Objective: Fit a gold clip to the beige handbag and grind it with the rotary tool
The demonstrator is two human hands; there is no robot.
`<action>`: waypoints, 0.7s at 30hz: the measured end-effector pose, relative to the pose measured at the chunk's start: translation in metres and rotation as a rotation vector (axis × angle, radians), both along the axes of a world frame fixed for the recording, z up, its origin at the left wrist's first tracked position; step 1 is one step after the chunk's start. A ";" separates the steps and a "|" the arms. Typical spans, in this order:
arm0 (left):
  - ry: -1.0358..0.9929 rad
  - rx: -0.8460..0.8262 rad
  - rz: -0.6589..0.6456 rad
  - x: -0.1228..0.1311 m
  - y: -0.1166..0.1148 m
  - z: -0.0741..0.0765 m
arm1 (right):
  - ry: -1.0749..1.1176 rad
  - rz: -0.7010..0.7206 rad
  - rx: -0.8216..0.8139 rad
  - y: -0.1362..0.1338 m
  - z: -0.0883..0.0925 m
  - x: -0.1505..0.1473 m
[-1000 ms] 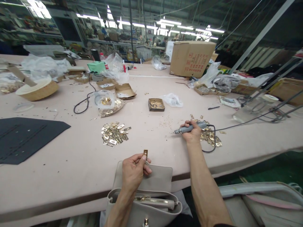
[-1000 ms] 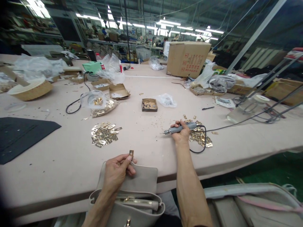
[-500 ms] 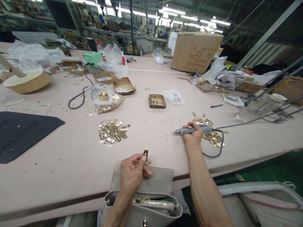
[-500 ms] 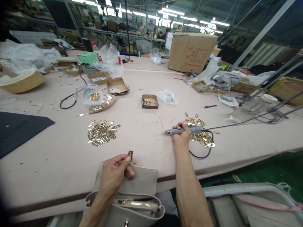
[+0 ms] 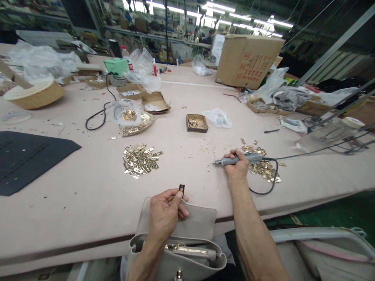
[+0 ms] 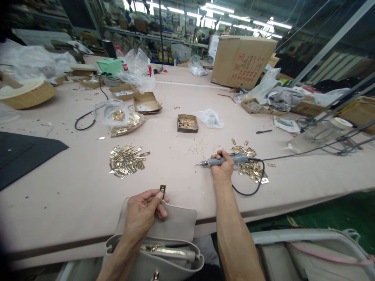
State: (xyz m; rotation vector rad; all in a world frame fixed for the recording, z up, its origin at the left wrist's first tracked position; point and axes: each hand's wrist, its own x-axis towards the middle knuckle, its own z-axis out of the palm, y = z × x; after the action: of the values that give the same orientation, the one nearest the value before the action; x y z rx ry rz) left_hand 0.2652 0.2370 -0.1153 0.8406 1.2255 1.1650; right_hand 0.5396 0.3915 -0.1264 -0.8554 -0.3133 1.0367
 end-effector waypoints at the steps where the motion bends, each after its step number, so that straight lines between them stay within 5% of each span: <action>1: -0.006 -0.002 0.001 0.000 0.000 0.001 | 0.028 0.002 0.010 0.000 0.000 -0.001; 21: 0.014 0.029 -0.007 -0.001 -0.002 -0.002 | 0.116 0.007 0.031 0.000 -0.002 -0.002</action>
State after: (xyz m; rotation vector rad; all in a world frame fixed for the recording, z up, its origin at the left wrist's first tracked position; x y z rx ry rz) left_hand 0.2642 0.2349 -0.1173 0.8749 1.2193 1.1755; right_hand 0.5372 0.3918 -0.1284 -0.7637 -0.2341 1.0809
